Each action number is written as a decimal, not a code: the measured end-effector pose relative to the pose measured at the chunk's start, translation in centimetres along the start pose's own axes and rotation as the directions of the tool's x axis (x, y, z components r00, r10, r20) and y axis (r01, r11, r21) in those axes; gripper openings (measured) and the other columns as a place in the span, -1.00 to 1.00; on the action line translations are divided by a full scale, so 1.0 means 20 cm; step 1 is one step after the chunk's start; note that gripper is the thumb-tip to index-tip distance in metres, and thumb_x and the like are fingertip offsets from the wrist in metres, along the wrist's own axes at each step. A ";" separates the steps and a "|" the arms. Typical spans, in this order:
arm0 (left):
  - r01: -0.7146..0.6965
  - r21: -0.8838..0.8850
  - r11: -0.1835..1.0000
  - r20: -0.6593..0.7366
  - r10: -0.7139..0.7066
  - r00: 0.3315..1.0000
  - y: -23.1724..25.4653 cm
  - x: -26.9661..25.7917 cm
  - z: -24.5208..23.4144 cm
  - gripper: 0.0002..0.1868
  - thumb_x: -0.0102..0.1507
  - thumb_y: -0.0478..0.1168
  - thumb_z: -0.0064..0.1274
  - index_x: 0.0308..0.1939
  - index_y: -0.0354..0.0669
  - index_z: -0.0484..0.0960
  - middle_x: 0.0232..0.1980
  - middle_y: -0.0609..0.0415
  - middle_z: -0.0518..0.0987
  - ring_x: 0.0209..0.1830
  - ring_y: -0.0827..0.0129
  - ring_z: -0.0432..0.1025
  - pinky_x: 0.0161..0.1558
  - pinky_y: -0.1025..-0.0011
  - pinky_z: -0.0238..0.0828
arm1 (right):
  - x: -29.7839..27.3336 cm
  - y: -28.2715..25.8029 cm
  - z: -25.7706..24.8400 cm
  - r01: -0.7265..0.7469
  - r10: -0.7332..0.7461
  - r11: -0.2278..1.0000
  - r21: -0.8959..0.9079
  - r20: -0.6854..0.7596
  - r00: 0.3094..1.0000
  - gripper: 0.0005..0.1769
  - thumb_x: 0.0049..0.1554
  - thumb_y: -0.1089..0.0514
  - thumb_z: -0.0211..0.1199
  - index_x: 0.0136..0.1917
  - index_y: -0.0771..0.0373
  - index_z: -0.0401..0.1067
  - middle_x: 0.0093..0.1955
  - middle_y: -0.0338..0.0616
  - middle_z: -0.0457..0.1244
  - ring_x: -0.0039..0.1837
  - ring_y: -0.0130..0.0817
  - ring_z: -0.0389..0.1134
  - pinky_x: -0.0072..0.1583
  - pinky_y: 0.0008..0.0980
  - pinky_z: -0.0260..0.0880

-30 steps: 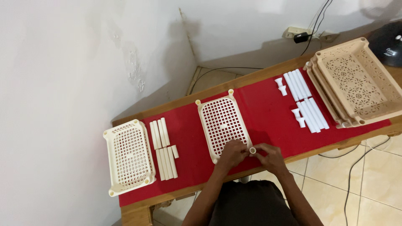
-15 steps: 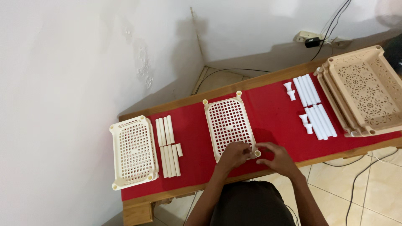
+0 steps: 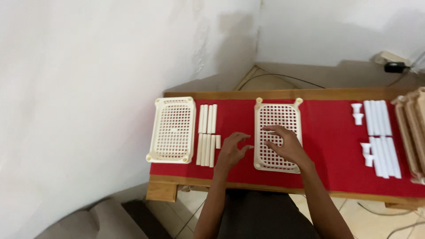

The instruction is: The person assembles a white plastic basket by inserting short cylindrical connectors into the four corners of a basket base, then attaching longer cylindrical legs to the connectors. The person stacks a second basket base on top of the assembled legs to complete the two-tier basket.

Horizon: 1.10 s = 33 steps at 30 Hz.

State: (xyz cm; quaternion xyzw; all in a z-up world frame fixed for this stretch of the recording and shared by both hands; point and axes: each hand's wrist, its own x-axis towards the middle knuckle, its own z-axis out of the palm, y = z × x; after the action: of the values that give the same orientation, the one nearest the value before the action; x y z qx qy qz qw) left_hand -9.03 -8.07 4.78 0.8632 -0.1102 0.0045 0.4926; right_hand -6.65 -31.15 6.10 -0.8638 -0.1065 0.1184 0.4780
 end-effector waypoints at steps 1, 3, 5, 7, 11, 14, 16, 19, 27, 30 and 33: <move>0.015 0.011 1.000 -0.031 -0.015 0.999 -0.03 -0.03 -0.05 -0.58 0.12 -0.25 0.37 0.03 -0.27 0.67 0.01 -0.12 0.65 0.00 0.10 0.57 0.02 0.24 0.55 | 0.04 -0.03 0.05 0.045 -0.044 0.999 -0.024 0.031 0.999 -0.41 0.04 0.13 0.43 0.34 0.10 0.40 0.31 -0.12 0.34 0.31 -0.20 0.39 0.34 -0.13 0.42; 0.045 0.031 0.999 -0.094 -0.042 0.995 -0.08 -0.09 -0.16 -0.60 0.14 -0.26 0.37 0.03 -0.26 0.67 0.02 -0.11 0.66 -0.01 0.12 0.58 0.01 0.26 0.56 | 0.13 -0.08 0.15 0.139 -0.133 0.988 -0.066 0.092 0.987 -0.42 0.04 0.13 0.43 0.33 0.12 0.40 0.30 -0.10 0.35 0.32 -0.20 0.39 0.35 -0.15 0.44; 0.101 -0.006 0.995 -0.136 -0.101 0.985 -0.15 -0.14 -0.24 -0.61 0.13 -0.27 0.36 0.02 -0.25 0.67 0.02 -0.10 0.64 -0.03 0.16 0.58 -0.03 0.31 0.58 | 0.19 -0.13 0.26 0.162 -0.152 0.984 -0.073 0.130 0.980 -0.41 0.03 0.14 0.44 0.33 0.14 0.41 0.30 -0.08 0.35 0.32 -0.19 0.39 0.35 -0.15 0.42; 0.129 -0.015 0.992 -0.185 -0.130 0.974 -0.21 -0.20 -0.30 -0.62 0.12 -0.29 0.36 0.00 -0.28 0.67 0.00 -0.10 0.64 -0.07 0.16 0.58 -0.06 0.32 0.58 | 0.23 -0.16 0.35 0.178 -0.165 0.982 -0.068 0.169 0.972 -0.40 0.02 0.14 0.45 0.33 0.15 0.41 0.31 -0.07 0.34 0.32 -0.18 0.39 0.34 -0.17 0.42; 0.138 -0.007 0.990 -0.265 -0.135 0.955 -0.32 -0.28 -0.37 -0.63 0.10 -0.32 0.38 -0.04 -0.33 0.68 -0.06 -0.12 0.67 -0.13 0.15 0.57 -0.10 0.30 0.54 | 0.30 -0.21 0.50 0.236 -0.223 0.971 -0.035 0.218 0.950 -0.40 0.02 0.17 0.45 0.33 0.19 0.40 0.32 -0.03 0.32 0.33 -0.14 0.37 0.35 -0.16 0.40; 0.135 -0.052 0.989 -0.279 -0.145 0.949 -0.41 -0.30 -0.39 -0.62 0.11 -0.31 0.38 -0.02 -0.31 0.69 -0.04 -0.12 0.67 -0.12 0.16 0.58 -0.09 0.31 0.55 | 0.34 -0.20 0.58 0.224 -0.205 0.973 -0.059 0.232 0.951 -0.39 0.01 0.16 0.45 0.33 0.19 0.40 0.30 -0.03 0.34 0.31 -0.14 0.39 0.34 -0.16 0.41; 0.163 -0.085 0.983 -0.264 -0.180 0.947 -0.47 -0.30 -0.36 -0.59 0.10 -0.31 0.37 0.01 -0.32 0.68 -0.04 -0.14 0.66 -0.12 0.16 0.58 -0.09 0.31 0.56 | 0.37 -0.16 0.62 0.210 -0.189 0.975 -0.074 0.228 0.955 -0.40 0.03 0.15 0.44 0.33 0.18 0.40 0.29 -0.02 0.34 0.29 -0.15 0.40 0.32 -0.18 0.42; 0.198 -0.098 0.975 -0.232 -0.216 0.949 -0.55 -0.25 -0.30 -0.59 0.12 -0.37 0.30 0.05 -0.34 0.66 -0.07 -0.18 0.66 -0.14 0.12 0.60 -0.08 0.29 0.57 | 0.42 -0.09 0.72 0.151 -0.132 0.985 -0.086 0.195 0.972 -0.45 0.09 0.14 0.40 0.34 0.19 0.39 0.26 -0.01 0.36 0.26 -0.16 0.42 0.29 -0.20 0.45; 0.221 0.004 0.975 -0.212 -0.215 0.953 -0.60 -0.16 -0.20 -0.84 0.28 -0.47 0.05 -0.10 -0.44 0.68 -0.25 -0.34 0.63 -0.24 -0.15 0.54 -0.19 0.10 0.46 | 0.48 0.01 0.94 -0.025 0.037 0.989 -0.146 0.083 0.996 -0.65 0.19 0.19 0.24 0.26 0.22 0.49 0.03 0.06 0.44 0.02 -0.16 0.51 0.12 -0.21 0.52; 0.187 -0.006 0.982 -0.264 -0.182 0.947 -0.57 -0.14 -0.20 -0.73 0.20 -0.49 -0.01 -0.05 -0.40 0.68 -0.27 -0.34 0.62 -0.26 -0.13 0.55 -0.21 0.12 0.50 | 0.48 0.01 0.97 -0.037 0.052 0.983 -0.180 0.080 0.995 -0.71 0.20 0.17 0.25 0.19 0.25 0.51 -0.01 0.07 0.46 -0.02 -0.16 0.53 0.11 -0.20 0.54; 0.228 0.003 0.974 -0.212 -0.222 0.952 -0.55 -0.13 -0.21 -0.78 0.21 -0.48 0.04 -0.10 -0.41 0.70 -0.27 -0.32 0.65 -0.24 -0.09 0.58 -0.19 0.15 0.51 | 0.47 0.00 0.97 -0.032 0.038 0.993 -0.118 0.048 0.998 -0.73 0.20 0.13 0.28 0.12 0.31 0.49 -0.02 0.07 0.45 0.02 -0.17 0.53 0.09 -0.21 0.54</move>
State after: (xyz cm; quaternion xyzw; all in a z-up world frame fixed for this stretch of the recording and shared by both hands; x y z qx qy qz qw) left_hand -9.01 1.40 -2.63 0.8714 0.0415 0.0411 0.4871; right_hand -3.64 -12.82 -4.83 -0.8888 -0.1103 0.1420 0.4216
